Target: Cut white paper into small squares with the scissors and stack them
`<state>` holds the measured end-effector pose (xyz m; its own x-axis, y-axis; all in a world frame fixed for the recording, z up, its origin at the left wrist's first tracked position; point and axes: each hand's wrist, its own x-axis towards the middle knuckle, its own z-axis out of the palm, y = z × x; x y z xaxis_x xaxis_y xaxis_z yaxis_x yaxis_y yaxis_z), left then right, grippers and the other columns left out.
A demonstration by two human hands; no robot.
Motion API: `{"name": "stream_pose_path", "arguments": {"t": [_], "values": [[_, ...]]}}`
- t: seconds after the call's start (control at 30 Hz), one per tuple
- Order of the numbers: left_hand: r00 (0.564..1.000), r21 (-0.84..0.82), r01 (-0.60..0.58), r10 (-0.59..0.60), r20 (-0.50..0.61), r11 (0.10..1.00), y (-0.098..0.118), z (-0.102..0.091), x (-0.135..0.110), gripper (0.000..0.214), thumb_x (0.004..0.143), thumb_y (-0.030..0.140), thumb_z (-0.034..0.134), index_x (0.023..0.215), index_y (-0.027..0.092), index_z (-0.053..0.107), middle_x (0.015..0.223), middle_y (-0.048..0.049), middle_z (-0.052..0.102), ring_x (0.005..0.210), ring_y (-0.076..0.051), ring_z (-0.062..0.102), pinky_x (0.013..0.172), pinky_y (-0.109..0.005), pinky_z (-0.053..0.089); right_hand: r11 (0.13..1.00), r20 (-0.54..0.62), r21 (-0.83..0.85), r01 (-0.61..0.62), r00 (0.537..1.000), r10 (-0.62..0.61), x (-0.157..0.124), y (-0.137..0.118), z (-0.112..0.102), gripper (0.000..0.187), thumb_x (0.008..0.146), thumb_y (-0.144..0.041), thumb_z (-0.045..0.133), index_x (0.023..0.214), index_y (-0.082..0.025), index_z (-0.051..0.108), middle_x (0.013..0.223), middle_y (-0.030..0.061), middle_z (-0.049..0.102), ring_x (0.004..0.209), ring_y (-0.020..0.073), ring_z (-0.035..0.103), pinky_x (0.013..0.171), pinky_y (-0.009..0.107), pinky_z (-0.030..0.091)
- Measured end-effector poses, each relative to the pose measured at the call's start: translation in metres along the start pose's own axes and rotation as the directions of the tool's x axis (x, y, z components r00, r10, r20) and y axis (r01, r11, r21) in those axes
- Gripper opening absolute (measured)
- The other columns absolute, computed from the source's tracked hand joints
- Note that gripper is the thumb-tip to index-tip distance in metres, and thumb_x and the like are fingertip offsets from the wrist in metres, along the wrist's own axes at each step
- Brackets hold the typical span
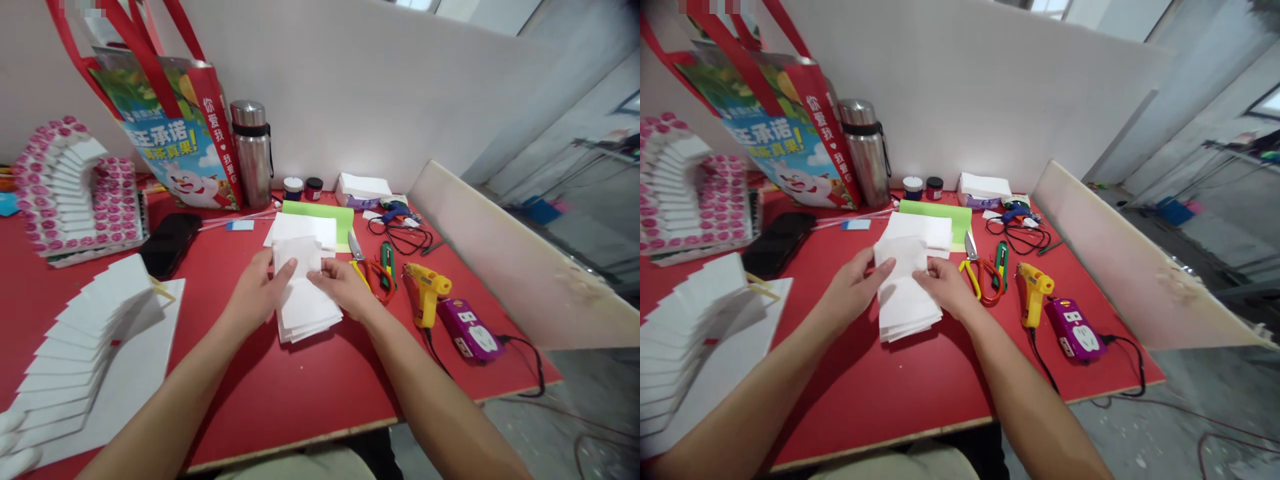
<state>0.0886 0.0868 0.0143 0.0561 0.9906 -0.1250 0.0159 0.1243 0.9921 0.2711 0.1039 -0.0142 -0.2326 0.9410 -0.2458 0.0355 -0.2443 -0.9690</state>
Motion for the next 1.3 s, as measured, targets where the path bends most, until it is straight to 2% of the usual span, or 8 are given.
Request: {"name": "stream_pose_path", "arguments": {"t": [0.07,0.17,0.33,0.5,1.03,1.17,1.23,1.3], "values": [[0.965,0.521,-0.26,0.228,0.126,0.813,0.012,-0.012,-0.011,0.046,0.088,0.044,0.068,0.128,0.02,0.068,0.134,-0.0146,0.068,0.13,-0.039,0.058,0.112,-0.054,0.042,0.995,-0.046,-0.104,0.013,0.999,-0.017,0.004,0.007,-0.005,0.019,0.076,-0.03,0.075,0.086,-0.017,0.066,0.075,0.0027,0.073,0.064,0.0162,0.065,0.056,0.026,0.05],[0.933,0.849,-0.347,0.24,0.268,0.399,0.013,-0.032,-0.033,0.043,0.096,0.039,0.049,0.126,0.016,0.07,0.136,-0.0207,0.066,0.132,-0.044,0.055,0.112,-0.062,0.038,0.97,-0.086,-0.244,-0.004,0.996,-0.017,0.007,0.013,-0.011,0.019,0.075,-0.029,0.075,0.073,-0.018,0.059,0.066,0.0001,0.067,0.06,0.0153,0.061,0.049,0.023,0.043],[0.885,0.921,-0.384,0.26,0.386,-0.061,-0.033,-0.075,-0.067,0.063,0.077,0.005,0.038,0.132,0.014,0.068,0.148,-0.016,0.06,0.143,-0.038,0.048,0.119,-0.064,0.027,0.959,-0.084,-0.263,-0.101,0.993,0.082,0.001,0.006,-0.011,0.019,0.077,-0.024,0.073,0.075,-0.019,0.055,0.063,-0.0019,0.064,0.053,0.0134,0.058,0.044,0.021,0.041],[0.907,0.926,-0.333,0.21,0.366,-0.177,-0.067,-0.118,-0.084,0.074,0.072,0.005,0.041,0.143,0.013,0.06,0.156,-0.0152,0.05,0.148,-0.034,0.043,0.119,-0.058,0.034,0.977,-0.018,-0.07,-0.202,0.979,0.201,-0.002,-0.007,-0.005,0.015,0.08,-0.02,0.072,0.08,-0.019,0.057,0.062,-0.0017,0.066,0.051,0.0154,0.061,0.04,0.023,0.047],[0.919,0.941,-0.339,0.218,0.328,0.01,-0.077,-0.16,-0.086,0.081,0.068,0.011,0.043,0.148,0.009,0.051,0.162,-0.0166,0.041,0.15,-0.034,0.039,0.123,-0.053,0.034,0.998,0.022,0.024,-0.057,0.998,0.057,0.012,0.014,0.01,0.017,0.078,-0.02,0.074,0.082,-0.018,0.058,0.067,-0.0029,0.067,0.06,0.0137,0.063,0.053,0.022,0.047],[0.955,0.848,-0.234,0.276,0.109,0.475,-0.054,-0.111,-0.07,0.065,0.09,0.025,0.043,0.155,0.022,0.042,0.162,-0.0101,0.044,0.148,-0.031,0.044,0.124,-0.051,0.032,0.999,0.025,0.025,-0.038,0.999,0.038,0.012,0.013,0.016,0.017,0.078,-0.023,0.073,0.085,-0.018,0.058,0.066,-0.0031,0.066,0.058,0.0136,0.062,0.053,0.022,0.045],[0.98,0.57,-0.129,0.193,-0.053,0.811,-0.037,-0.079,-0.05,0.066,0.096,0.043,0.05,0.157,0.024,0.035,0.161,-0.0115,0.044,0.143,-0.029,0.05,0.119,-0.047,0.04,0.999,0.037,0.054,-0.001,0.999,-0.001,0.01,0.009,0.016,0.021,0.077,-0.028,0.074,0.089,-0.017,0.06,0.069,-0.0027,0.067,0.058,0.0129,0.06,0.054,0.023,0.045],[0.989,0.246,0.01,0.027,-0.145,0.969,-0.022,-0.052,-0.025,0.074,0.095,0.056,0.056,0.156,0.02,0.035,0.157,-0.0181,0.048,0.135,-0.03,0.058,0.107,-0.042,0.052,0.994,0.036,0.091,0.067,0.997,-0.071,0.009,0.005,0.015,0.028,0.076,-0.034,0.077,0.092,-0.017,0.061,0.069,-0.0034,0.065,0.057,0.0112,0.057,0.055,0.023,0.044]]}}
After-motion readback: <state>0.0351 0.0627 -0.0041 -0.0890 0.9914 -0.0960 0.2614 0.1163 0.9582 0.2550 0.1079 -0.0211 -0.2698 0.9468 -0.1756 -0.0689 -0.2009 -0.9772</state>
